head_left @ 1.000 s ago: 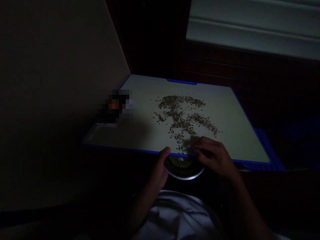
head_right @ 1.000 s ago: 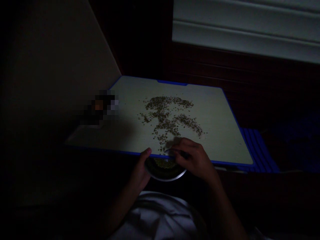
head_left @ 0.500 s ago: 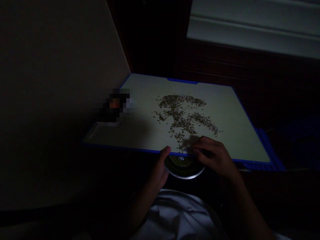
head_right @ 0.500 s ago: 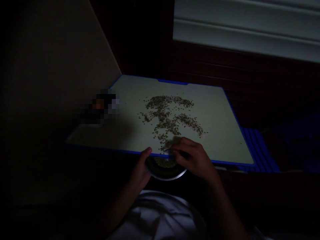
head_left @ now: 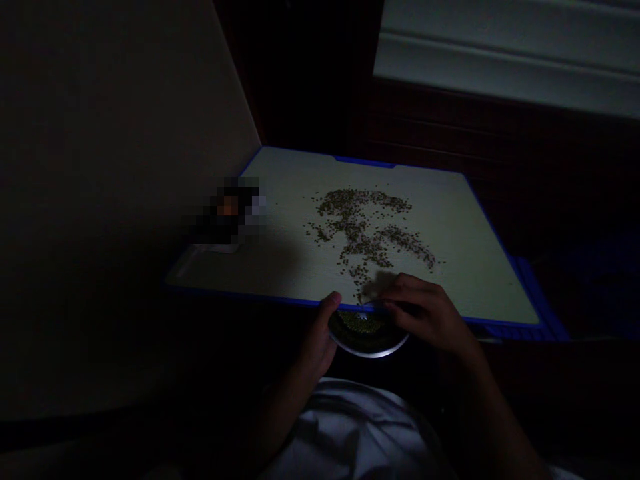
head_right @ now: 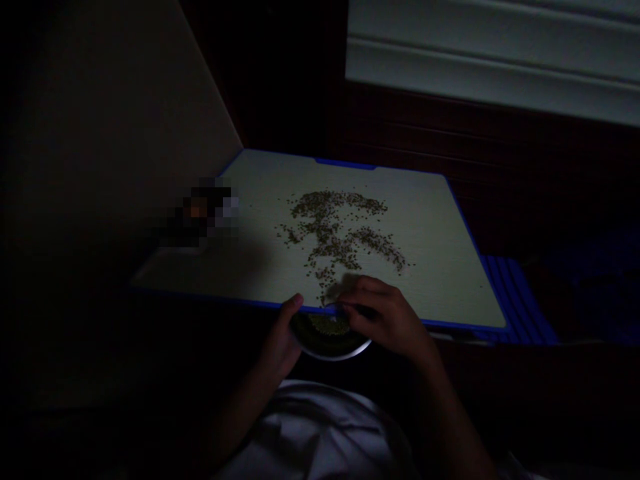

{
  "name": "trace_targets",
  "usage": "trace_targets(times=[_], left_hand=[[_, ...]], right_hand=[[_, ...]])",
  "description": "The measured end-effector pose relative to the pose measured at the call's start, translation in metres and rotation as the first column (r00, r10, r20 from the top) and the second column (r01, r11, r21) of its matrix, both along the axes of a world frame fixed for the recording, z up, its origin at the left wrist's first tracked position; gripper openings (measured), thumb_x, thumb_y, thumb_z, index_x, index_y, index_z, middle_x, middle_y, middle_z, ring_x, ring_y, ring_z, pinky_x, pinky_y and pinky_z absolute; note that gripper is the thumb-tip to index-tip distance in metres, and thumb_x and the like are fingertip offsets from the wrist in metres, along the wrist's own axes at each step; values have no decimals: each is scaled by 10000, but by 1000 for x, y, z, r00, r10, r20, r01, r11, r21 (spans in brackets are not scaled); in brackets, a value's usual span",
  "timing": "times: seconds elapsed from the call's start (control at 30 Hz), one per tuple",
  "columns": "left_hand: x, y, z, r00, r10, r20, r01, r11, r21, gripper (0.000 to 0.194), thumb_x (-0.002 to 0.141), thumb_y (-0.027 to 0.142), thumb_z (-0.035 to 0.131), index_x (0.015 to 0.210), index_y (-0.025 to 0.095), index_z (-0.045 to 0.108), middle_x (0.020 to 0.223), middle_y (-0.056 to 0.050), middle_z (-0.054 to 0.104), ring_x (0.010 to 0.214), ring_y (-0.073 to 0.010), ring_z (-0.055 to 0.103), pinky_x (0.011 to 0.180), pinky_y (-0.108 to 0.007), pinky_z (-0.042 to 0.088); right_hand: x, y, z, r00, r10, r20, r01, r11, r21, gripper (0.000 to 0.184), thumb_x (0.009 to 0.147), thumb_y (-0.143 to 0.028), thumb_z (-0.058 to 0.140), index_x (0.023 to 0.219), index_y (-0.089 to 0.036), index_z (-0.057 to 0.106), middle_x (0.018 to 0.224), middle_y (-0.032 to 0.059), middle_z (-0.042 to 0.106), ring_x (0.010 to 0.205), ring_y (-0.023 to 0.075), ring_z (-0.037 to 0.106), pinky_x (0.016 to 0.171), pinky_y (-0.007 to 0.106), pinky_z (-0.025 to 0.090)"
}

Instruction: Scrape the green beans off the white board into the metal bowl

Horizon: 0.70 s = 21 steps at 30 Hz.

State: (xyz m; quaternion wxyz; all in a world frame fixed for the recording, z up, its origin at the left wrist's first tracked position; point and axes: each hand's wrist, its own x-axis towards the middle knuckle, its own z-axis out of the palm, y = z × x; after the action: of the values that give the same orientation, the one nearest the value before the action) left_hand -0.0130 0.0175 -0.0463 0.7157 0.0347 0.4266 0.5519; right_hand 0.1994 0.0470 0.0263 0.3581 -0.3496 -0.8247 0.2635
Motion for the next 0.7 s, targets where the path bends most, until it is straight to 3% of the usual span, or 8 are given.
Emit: trace_targets(times=[0.17, 0.5, 0.7], left_hand=[[0, 0, -1, 1000, 14, -11, -14, 1000, 9, 429, 715, 453, 996, 974, 164, 811, 918, -85, 869, 1134, -367, 794, 1061, -478, 589], [1, 0, 3, 1000, -2, 5, 2, 1000, 26, 452, 710, 444, 989, 1006, 145, 824, 1000, -128, 888, 1188, -400, 791, 1103, -510, 586], [1, 0, 2, 1000, 9, 10, -9, 999, 51, 446, 745, 433, 971, 1075, 171, 826, 1090, -111, 896, 1230, -373, 786, 1141, -494, 568]], right_hand=[[0, 0, 1, 1000, 3, 2, -3, 1000, 5, 151, 1055, -308, 699, 1110, -260, 831, 910, 37, 751, 794, 171, 706, 697, 311, 595], [-7, 5, 0, 999, -17, 28, 17, 1000, 8, 198, 1072, -290, 689, 1226, -281, 813, 959, 42, 773, 844, 173, 723, 771, 310, 612], [-8, 6, 1, 999, 19, 33, -20, 999, 28, 172, 1069, -288, 704, 1188, -257, 823, 953, 49, 778, 852, 173, 738, 759, 298, 599]])
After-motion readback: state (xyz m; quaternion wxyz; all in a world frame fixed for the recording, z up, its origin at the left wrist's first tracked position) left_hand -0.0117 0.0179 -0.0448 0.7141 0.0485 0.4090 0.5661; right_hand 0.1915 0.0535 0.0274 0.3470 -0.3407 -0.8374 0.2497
